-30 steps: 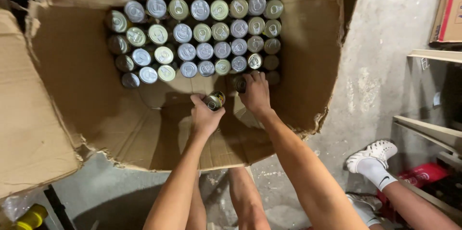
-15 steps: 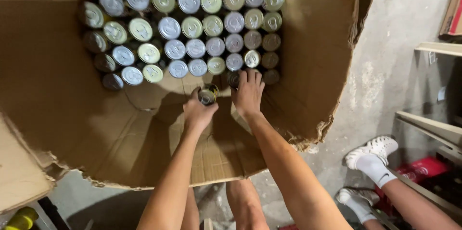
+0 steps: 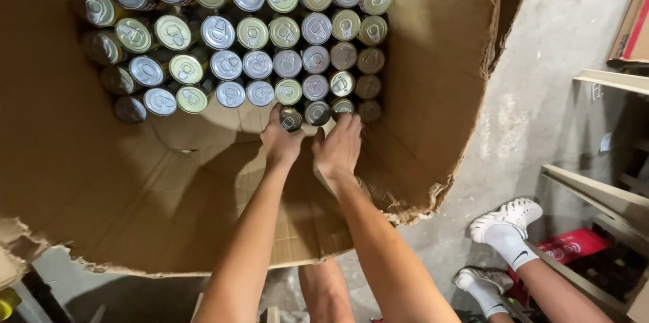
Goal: Stocking various canned goods from a cardboard box onto store shelves.
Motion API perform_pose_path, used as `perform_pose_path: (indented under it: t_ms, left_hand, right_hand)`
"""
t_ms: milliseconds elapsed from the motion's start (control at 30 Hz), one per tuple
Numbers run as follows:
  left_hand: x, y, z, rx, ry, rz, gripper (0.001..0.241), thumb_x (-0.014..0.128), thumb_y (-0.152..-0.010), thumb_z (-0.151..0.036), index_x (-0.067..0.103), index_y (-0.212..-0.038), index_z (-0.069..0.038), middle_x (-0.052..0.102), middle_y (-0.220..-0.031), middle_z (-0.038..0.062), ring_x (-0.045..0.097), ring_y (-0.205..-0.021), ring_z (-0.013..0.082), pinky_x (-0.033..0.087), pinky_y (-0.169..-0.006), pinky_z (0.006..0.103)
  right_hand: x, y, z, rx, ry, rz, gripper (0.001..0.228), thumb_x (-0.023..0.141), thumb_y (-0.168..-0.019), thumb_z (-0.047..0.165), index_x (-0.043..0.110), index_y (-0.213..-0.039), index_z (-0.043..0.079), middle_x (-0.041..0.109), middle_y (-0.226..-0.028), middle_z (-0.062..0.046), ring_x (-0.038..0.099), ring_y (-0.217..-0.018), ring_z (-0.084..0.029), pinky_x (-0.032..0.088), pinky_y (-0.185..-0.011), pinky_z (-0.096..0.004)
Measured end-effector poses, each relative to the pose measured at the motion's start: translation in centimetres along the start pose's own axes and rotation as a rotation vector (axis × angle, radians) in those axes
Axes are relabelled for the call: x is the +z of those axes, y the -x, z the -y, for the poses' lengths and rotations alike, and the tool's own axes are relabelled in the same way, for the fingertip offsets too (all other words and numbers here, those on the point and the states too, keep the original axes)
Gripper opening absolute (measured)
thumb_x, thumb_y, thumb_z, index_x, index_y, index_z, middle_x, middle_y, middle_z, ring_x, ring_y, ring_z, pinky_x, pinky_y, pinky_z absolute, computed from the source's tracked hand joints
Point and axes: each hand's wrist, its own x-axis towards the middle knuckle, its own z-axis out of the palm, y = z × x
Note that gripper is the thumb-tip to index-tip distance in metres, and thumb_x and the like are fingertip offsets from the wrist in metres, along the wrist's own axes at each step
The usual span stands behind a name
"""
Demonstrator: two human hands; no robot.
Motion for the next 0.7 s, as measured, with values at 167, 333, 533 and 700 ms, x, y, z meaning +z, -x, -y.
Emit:
perform_pose_path:
  t_ms: [167,333,533,700]
  left_hand:
    - [-0.3,-0.6,-0.7,-0.031,0.017,0.037,0.087,0.090,-0.068,-0.018,0.049,-0.144,-0.006,0.071,-0.121,0.020,0.070,-0.111,0.0361,0.055,-0.095,0.0427]
    - [-0.6,0.1,-1.4,-0.138,0.242,0.085,0.090,0.090,-0.071,-0.016,0.042,-0.145,0.000,0.068,-0.128,0.019,0.068,-0.116,0.0292,0.052,-0.098,0.0368]
    - [-1.0,1.4,2.2,-0.205,0.461,0.221,0.087,0.079,-0.078,-0.001,0.034,-0.152,-0.001,0.063,-0.139,0.019,0.060,-0.126,0.0255,0.047,-0.103,0.0347]
    - [0.2,1.6,4.8,-0.268,0.755,0.275,0.083,0.066,-0.081,0.005,0.034,-0.157,-0.005,0.051,-0.151,0.017,0.059,-0.126,0.0245,0.050,-0.099,0.0348]
  right_hand:
    - [2.9,-1.0,-1.9,0.177,-0.356,-0.224,0.053,0.079,-0.088,0.028,0.050,-0.115,-0.007,0.057,-0.113,-0.028,0.057,-0.104,-0.045,0.047,-0.092,-0.050]
    - [5.3,-2.4,-2.7,0.526,-0.548,-0.355,0.052,0.085,-0.084,0.029,0.056,-0.111,-0.005,0.067,-0.107,-0.023,0.064,-0.101,-0.035,0.050,-0.093,-0.043]
    - [5.8,-1.8,-4.5,0.573,-0.822,-0.217,0.037,0.073,-0.084,0.009,0.057,-0.116,0.002,0.070,-0.106,-0.013,0.066,-0.091,-0.021,0.054,-0.081,-0.034]
    - [5.9,-0.3,-4.4,0.577,-0.879,-0.176,0.029,0.069,-0.086,0.007,0.059,-0.112,0.000,0.069,-0.102,-0.011,0.065,-0.080,-0.021,0.055,-0.068,-0.036]
